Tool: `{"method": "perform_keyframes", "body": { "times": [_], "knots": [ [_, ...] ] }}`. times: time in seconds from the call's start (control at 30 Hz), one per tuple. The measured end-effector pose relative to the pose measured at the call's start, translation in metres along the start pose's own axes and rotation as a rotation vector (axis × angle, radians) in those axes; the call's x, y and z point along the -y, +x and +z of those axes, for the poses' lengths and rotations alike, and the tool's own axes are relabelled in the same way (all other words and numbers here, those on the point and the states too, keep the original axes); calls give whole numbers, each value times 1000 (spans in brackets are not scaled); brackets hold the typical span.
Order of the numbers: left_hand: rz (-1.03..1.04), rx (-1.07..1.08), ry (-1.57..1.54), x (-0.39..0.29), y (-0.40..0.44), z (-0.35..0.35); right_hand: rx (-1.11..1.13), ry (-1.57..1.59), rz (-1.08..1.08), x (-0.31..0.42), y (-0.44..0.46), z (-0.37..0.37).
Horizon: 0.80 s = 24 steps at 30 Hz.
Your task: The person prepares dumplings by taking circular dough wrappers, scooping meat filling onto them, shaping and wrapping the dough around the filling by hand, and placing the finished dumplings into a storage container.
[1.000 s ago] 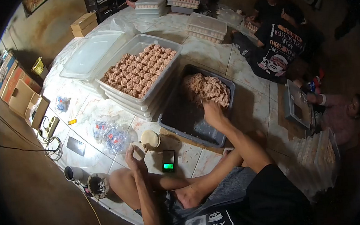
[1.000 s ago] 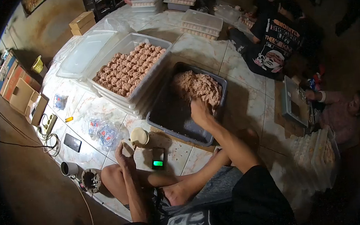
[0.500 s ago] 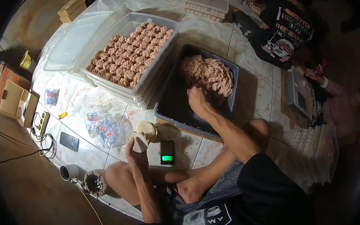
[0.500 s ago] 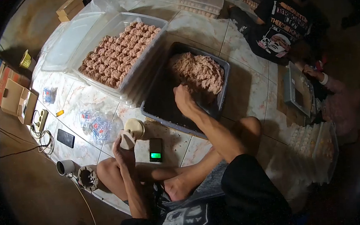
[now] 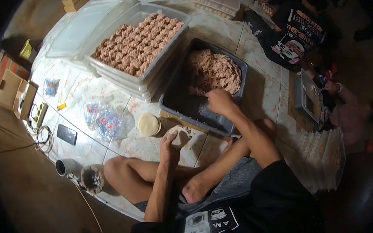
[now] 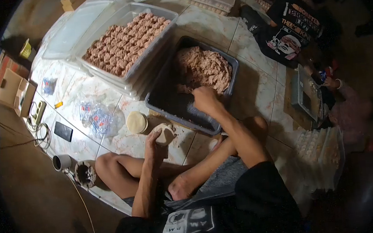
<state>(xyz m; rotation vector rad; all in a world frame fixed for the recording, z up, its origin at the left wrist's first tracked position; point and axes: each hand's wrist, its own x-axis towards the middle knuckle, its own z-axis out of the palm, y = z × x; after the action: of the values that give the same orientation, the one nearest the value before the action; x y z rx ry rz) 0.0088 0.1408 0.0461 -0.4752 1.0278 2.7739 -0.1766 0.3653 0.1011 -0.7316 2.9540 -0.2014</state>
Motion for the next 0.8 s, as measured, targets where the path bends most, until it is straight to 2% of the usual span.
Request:
{"method": "perform_keyframes", "body": {
  "times": [0.03, 0.07, 0.17, 0.3, 0.33, 0.43, 0.57, 0.6, 0.7, 0.8],
  "knots": [
    [45, 0, 65, 1, 0, -6, -55, 88, -25, -1, -16, -11],
    [25, -23, -130, -3, -3, -1, -44, 202, -6, 4, -32, -26],
    [138, -143, -72, -5, 2, 0, 24, 507, 83, 32, -78, -71],
    [201, -59, -20, 2, 10, 2, 228, 791, 186, 68, -118, -96],
    [109, -30, -140, 5, 12, 5, 276, 871, 232, 81, -123, -103],
    [-15, 67, -314, -7, -5, 12, 191, 857, 88, 103, -125, -76],
    [-59, -31, -386, -17, -15, 27, -14, 692, -62, 113, -122, -18],
    [-62, 24, -357, -7, -12, 7, 90, 689, 34, 122, -121, -33],
    [26, -76, -244, 9, 0, -12, -4, 632, -49, 119, -127, -24],
    [-8, 7, -405, 8, 3, -17, -36, 522, -7, 119, -137, -38]
  ]
}}
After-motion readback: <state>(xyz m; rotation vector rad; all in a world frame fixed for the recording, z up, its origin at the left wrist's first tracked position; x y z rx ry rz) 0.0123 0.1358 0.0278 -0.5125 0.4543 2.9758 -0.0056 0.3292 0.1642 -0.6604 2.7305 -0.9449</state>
